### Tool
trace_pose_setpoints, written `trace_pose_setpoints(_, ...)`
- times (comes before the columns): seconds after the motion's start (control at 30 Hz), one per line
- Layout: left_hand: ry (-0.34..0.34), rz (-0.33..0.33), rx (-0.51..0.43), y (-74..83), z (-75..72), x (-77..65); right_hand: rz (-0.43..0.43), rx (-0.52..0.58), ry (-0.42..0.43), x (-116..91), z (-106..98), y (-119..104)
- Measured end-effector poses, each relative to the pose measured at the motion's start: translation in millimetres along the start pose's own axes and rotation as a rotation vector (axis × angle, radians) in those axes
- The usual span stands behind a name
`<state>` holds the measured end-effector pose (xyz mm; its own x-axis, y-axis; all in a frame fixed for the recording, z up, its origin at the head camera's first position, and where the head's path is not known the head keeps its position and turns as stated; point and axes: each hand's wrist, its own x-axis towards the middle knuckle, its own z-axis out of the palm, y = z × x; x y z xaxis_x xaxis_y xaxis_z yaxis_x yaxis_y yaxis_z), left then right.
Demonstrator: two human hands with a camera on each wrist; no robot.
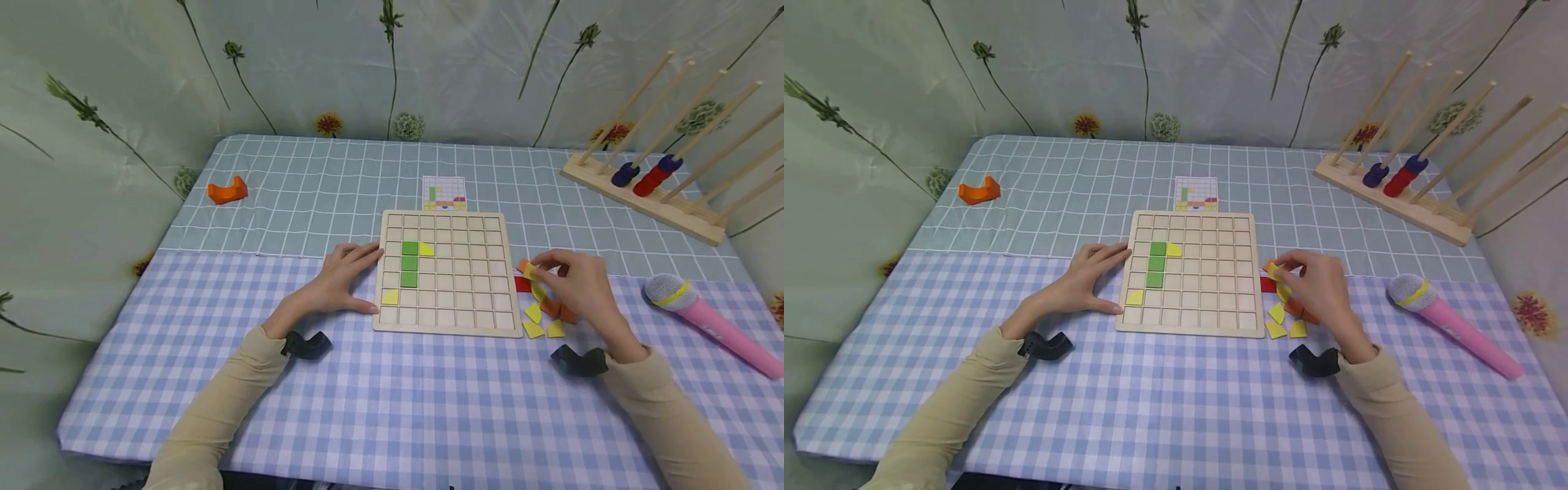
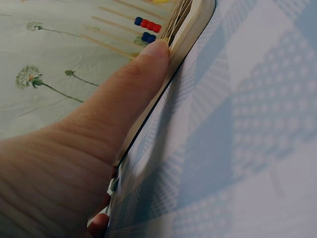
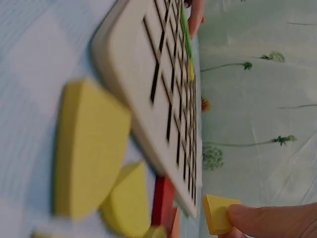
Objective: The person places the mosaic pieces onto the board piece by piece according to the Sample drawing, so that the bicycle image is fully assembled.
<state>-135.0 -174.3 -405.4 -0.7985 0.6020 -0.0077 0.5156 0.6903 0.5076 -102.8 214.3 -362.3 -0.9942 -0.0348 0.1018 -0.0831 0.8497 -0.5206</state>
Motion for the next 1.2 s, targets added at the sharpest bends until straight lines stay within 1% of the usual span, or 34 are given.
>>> trace_pose_setpoints(0.07,0.003,0.005,0.001,-0.2,0.3,0.2,-0.012,0.030,-0.001,0,2,-7)
trace_pose_setpoints(0.17,0.004,0.009,0.004,-0.7,0.8,0.4,-0.070,0.058,-0.009,0,7,-17)
trace_pose_setpoints(0.33,-0.001,0.006,0.004,-0.7,1.2,0.5,-0.161,0.102,-0.018,2,23,-34)
trace_pose_setpoints(0.53,-0.002,0.012,0.001,-1.3,1.5,-0.4,-0.247,0.135,-0.059,3,42,-57)
trace_pose_setpoints(0.63,0.002,0.017,0.007,-1.5,0.8,-0.4,-0.272,0.156,-0.086,3,50,-69)
trace_pose_setpoints(0.7,0.005,0.019,0.008,-1.5,0.3,-0.3,-0.276,0.175,-0.108,4,54,-77)
trace_pose_setpoints(0.83,0.006,0.013,0.006,-1.9,0.2,0.1,-0.258,0.227,-0.162,5,64,-90)
trace_pose_setpoints(1.03,0.002,-0.003,0.006,-1.8,0.3,-0.2,-0.213,0.303,-0.234,7,80,-102)
trace_pose_setpoints(1.13,0.000,-0.002,0.006,-1.4,-0.1,0.3,-0.203,0.327,-0.257,6,87,-105)
trace_pose_setpoints(1.2,0.001,0.003,0.007,-1.6,-0.3,0.6,-0.213,0.331,-0.247,5,92,-106)
